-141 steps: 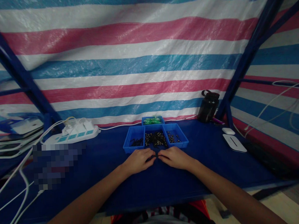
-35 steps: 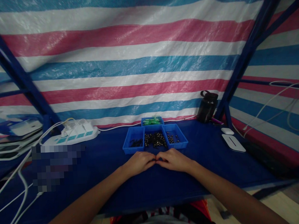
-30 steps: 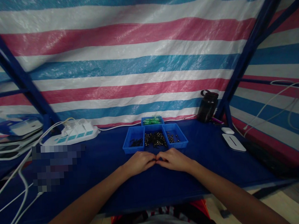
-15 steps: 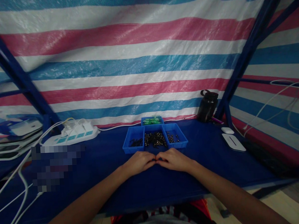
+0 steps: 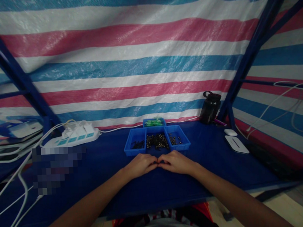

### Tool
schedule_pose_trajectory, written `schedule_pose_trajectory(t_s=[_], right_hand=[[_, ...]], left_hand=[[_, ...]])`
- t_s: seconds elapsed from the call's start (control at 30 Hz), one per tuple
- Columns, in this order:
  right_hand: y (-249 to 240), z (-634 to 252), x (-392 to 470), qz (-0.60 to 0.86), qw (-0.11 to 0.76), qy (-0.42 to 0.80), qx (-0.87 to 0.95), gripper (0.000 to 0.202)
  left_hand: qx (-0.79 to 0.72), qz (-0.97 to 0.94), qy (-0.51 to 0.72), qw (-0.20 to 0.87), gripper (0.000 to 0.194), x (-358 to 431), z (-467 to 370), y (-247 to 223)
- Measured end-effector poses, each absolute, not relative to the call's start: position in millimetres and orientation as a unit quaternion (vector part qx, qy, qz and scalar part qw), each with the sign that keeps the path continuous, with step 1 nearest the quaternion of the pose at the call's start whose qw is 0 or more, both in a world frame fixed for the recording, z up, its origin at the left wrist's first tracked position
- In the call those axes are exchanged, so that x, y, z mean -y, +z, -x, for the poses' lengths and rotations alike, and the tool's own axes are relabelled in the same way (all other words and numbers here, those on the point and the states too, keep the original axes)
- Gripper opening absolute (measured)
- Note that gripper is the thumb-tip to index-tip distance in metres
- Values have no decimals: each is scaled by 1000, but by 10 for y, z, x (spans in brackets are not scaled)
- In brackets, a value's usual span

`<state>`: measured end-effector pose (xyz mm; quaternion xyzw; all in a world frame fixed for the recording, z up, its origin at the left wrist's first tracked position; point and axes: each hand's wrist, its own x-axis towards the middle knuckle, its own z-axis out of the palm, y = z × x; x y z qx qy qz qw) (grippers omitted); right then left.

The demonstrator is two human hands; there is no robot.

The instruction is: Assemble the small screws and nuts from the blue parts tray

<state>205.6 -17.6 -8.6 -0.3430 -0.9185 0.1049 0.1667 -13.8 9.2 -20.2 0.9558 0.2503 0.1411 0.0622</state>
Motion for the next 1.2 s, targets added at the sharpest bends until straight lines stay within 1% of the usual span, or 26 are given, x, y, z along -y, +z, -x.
schedule_pose_trajectory(t_s=[0.2, 0.33, 0.53, 0.77, 0.9, 1.07, 1.2], right_hand=[[-95, -2053, 172, 343, 167, 101, 919, 20], [-97, -2046, 171, 348, 165, 101, 917, 19], [-79, -2048, 192, 353, 181, 109, 911, 16], [-78, -2076, 168, 362, 203, 99, 905, 13], [-62, -2070, 165, 361, 189, 96, 908, 12], [-72, -2042, 158, 360, 159, 90, 915, 7], [-115, -2035, 127, 372, 152, 105, 910, 8]], left_hand=[[-249, -958, 137, 48, 26, -86, 132, -187], [-245, -957, 141, 62, 27, -84, 135, -185], [-253, -956, 129, 74, 20, -70, 128, -172], [-270, -946, 157, 90, 15, -51, 141, -136], [-271, -943, 170, 90, 14, -33, 144, -101], [-258, -944, 183, 95, 19, -20, 130, -89], [-241, -948, 175, 114, 22, -18, 129, -95]])
